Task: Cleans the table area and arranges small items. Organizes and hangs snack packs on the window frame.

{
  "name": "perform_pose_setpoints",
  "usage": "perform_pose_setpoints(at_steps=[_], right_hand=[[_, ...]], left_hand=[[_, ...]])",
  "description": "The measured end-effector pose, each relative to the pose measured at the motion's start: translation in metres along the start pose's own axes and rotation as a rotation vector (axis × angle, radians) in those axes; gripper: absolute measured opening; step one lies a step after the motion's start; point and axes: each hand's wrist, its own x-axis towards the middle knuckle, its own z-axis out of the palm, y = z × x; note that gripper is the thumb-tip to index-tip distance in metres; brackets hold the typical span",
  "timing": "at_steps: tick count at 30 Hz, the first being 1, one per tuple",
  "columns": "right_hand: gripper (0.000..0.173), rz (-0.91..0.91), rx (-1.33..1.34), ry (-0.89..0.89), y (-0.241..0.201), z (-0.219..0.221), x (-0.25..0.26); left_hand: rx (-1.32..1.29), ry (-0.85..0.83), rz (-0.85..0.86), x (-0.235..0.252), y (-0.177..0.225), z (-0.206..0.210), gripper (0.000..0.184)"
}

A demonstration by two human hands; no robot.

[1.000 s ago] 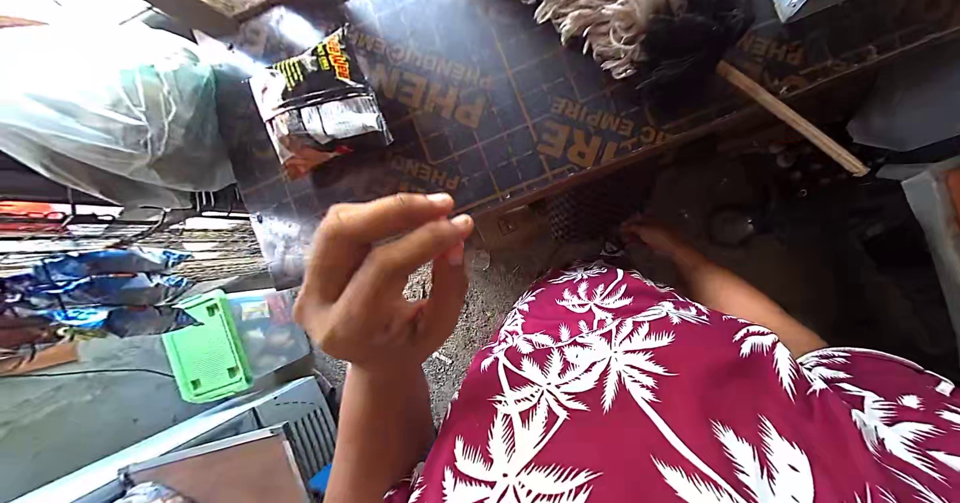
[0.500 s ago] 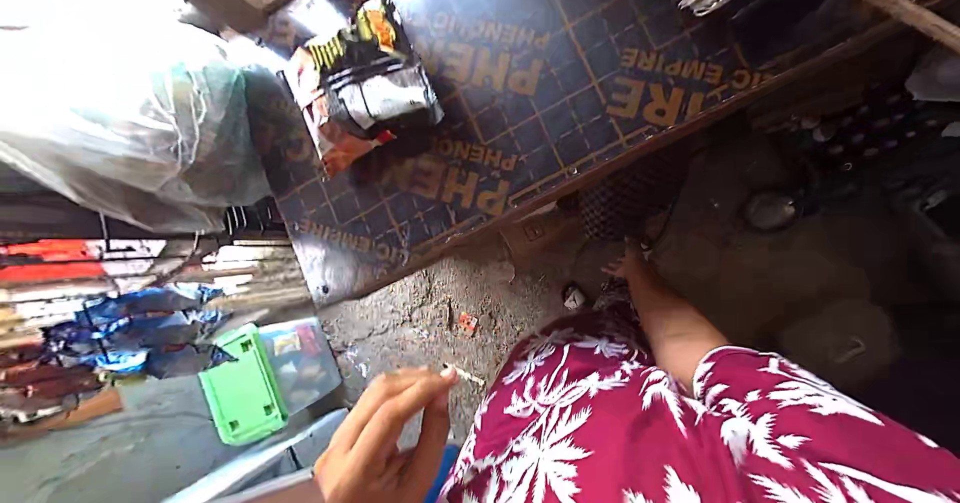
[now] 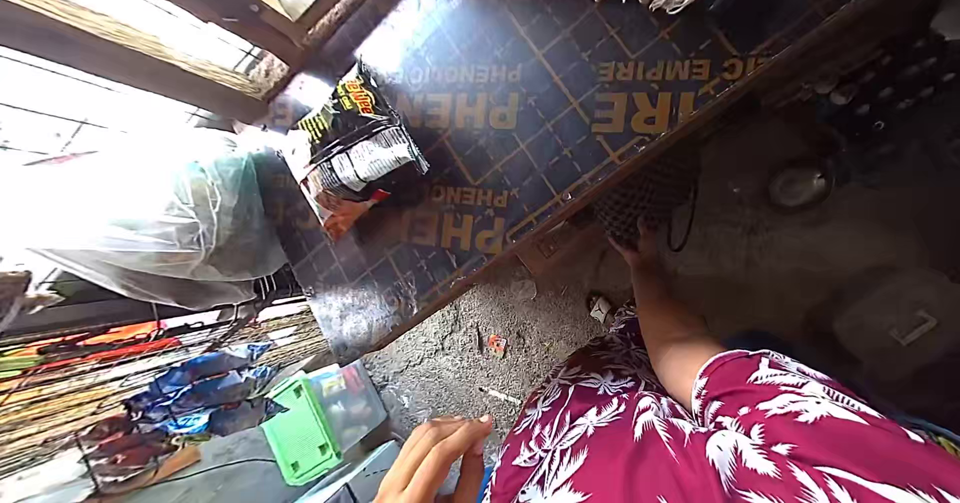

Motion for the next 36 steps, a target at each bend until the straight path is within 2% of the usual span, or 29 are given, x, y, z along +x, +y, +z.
perform_pose_setpoints(at_steps=[4, 8, 11, 15, 22, 26, 29, 33, 36], right_hand=[[0.060, -0.196, -0.229, -0.118, -0.028, 0.007, -0.022], [0.060, -0.351, -0.412, -0.032, -0.059, 0.019, -0.058], [0.063, -0.414, -0.541, -0.049, -0.076, 0.012, -0.072], [0.059, -0.524, -0.730, -0.070, -0.075, -0.003, -0.106], [0.049, -0.613, -0.680, 0.007, -0.073, -0.041, -0.153], [0.047, -0.660, -0.726, 0.047, -0.087, -0.054, -0.165], [0.040, -0.781, -0.878, 0.091, -0.093, -0.060, -0.168], [0.039, -0.908, -1.045, 0.026, -0.088, -0.075, -0.172], [0.039, -0.983, -1.072, -0.034, -0.088, -0.080, -0.179]], left_hand=[[-0.056, -0.038, 0.020, 0.009, -0.002, 0.009, 0.012], [-0.117, -0.068, 0.085, 0.020, -0.006, 0.019, 0.013], [-0.140, -0.078, 0.134, 0.028, -0.008, 0.025, 0.015], [-0.151, -0.105, 0.193, 0.033, -0.010, 0.031, 0.017], [-0.163, -0.123, 0.211, 0.026, -0.014, 0.030, 0.018], [-0.178, -0.133, 0.221, 0.021, -0.018, 0.032, 0.019], [-0.169, -0.152, 0.237, 0.021, -0.019, 0.035, 0.020], [-0.160, -0.187, 0.249, 0.021, -0.017, 0.036, 0.021], [-0.163, -0.189, 0.259, 0.023, -0.017, 0.038, 0.021]])
